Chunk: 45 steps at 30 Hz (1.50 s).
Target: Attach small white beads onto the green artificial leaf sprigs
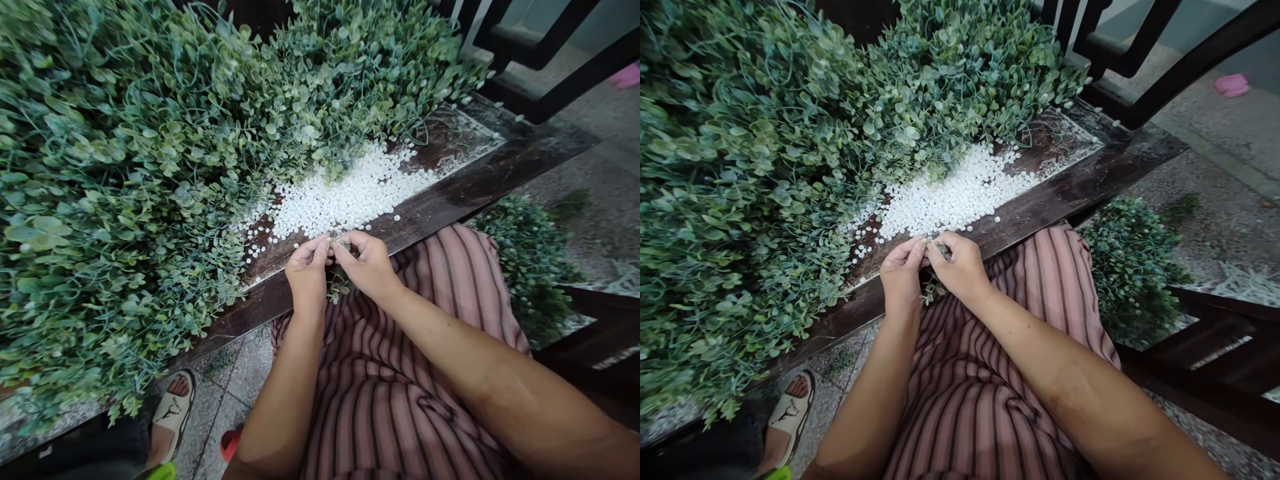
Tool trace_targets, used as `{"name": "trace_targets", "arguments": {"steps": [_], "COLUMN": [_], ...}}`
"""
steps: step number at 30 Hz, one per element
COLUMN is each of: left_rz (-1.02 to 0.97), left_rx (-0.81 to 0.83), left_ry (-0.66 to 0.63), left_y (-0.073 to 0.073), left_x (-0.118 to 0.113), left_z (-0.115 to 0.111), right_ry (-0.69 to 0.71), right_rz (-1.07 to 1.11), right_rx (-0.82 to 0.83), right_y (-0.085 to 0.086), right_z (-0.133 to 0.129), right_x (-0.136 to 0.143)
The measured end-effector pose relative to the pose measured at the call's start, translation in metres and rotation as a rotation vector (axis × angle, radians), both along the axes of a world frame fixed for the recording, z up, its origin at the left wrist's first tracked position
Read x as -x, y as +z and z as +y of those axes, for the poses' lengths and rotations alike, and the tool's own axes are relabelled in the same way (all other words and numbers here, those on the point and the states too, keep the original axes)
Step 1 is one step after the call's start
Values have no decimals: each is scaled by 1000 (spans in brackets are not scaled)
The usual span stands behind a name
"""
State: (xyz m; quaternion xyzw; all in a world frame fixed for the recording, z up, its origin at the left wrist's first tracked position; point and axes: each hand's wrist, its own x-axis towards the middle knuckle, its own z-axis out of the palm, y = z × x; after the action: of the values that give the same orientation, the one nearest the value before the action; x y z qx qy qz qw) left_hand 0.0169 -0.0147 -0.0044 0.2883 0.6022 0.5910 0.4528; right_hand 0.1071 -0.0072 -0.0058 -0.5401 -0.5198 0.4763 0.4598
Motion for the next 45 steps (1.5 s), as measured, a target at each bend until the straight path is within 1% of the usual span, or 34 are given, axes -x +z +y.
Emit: {"name": "trace_targets", "arguments": {"steps": [7, 13, 18, 20, 26, 32, 35, 40, 43, 45], "left_rz": [51, 85, 117, 142, 289, 411, 467, 435, 416, 417], "left_rx": [-20, -45, -100, -119, -206, -244, -254, -244, -253, -239], "left_ry": [132, 147, 62, 30, -18, -74, -105, -135, -176, -183], "left_y": [1, 0, -3, -4, -9, -19, -21, -19, -14, -10], "left_x": [-13, -15, -9, -7, -3, 1, 2, 0, 4, 11], "left_z": [-3, -2, -2, -2, -3, -4, -5, -3, -4, -7], "right_ry": [-70, -74, 12, 24, 61, 42, 27, 23, 30, 20], "right_rz": [1, -33, -43, -40, -28, -8, 11, 71, 194, 289], "right_rx": [-86, -99, -81, -78, -47, -25, -16, 13, 66, 100], "right_y": [-5, -5, 0, 2, 1, -1, -2, -2, 0, 2], "right_z": [-1, 0, 3, 4, 6, 5, 5, 8, 11, 13], "right_x": [5, 5, -1, -3, -5, -5, -5, -5, -6, -7]}}
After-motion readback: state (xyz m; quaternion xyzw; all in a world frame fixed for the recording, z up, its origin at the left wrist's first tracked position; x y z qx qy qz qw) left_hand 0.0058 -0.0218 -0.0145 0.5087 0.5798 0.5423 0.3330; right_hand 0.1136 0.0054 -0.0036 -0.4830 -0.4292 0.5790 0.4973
